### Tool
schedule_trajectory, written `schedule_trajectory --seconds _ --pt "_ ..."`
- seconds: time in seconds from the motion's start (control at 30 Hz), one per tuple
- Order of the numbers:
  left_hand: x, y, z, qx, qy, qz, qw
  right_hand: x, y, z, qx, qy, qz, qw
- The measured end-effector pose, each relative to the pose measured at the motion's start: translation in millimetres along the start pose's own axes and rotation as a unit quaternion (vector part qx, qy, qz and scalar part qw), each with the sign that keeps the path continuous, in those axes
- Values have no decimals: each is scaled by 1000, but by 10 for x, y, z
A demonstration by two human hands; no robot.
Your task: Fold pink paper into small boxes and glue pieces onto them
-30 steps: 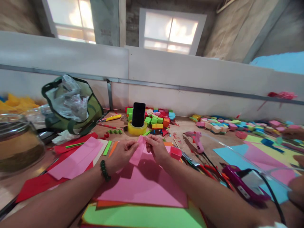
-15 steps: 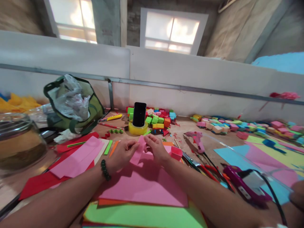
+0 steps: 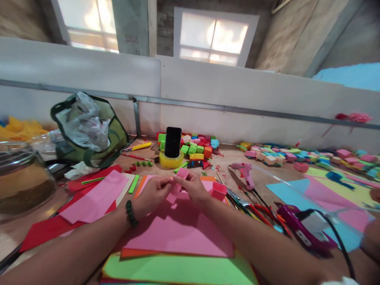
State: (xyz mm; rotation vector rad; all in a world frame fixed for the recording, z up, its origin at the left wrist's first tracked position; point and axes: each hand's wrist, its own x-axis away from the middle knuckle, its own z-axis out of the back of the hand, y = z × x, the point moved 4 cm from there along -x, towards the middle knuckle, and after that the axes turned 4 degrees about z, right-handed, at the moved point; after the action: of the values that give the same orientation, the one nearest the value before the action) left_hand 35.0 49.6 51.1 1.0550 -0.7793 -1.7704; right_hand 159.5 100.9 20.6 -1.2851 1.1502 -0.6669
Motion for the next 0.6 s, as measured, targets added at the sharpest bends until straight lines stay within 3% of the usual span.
schedule_trajectory --seconds 0.1,0.27,0.43,0.5,0.6 --pt "-5 -55 -14 18 -3 15 1000 10 -5 -3 6 6 1 1000" --pt "15 -255 -97 73 -38 102 991 -13 -36 69 10 55 18 998" --pt "13 -199 -105 105 -25 101 989 -48 2 93 -3 64 11 998" --pt "13 -183 -110 149 -44 137 978 -55 11 105 -10 69 11 998" --pt "34 -223 -139 238 -102 233 937 -73 25 135 -21 73 8 997"
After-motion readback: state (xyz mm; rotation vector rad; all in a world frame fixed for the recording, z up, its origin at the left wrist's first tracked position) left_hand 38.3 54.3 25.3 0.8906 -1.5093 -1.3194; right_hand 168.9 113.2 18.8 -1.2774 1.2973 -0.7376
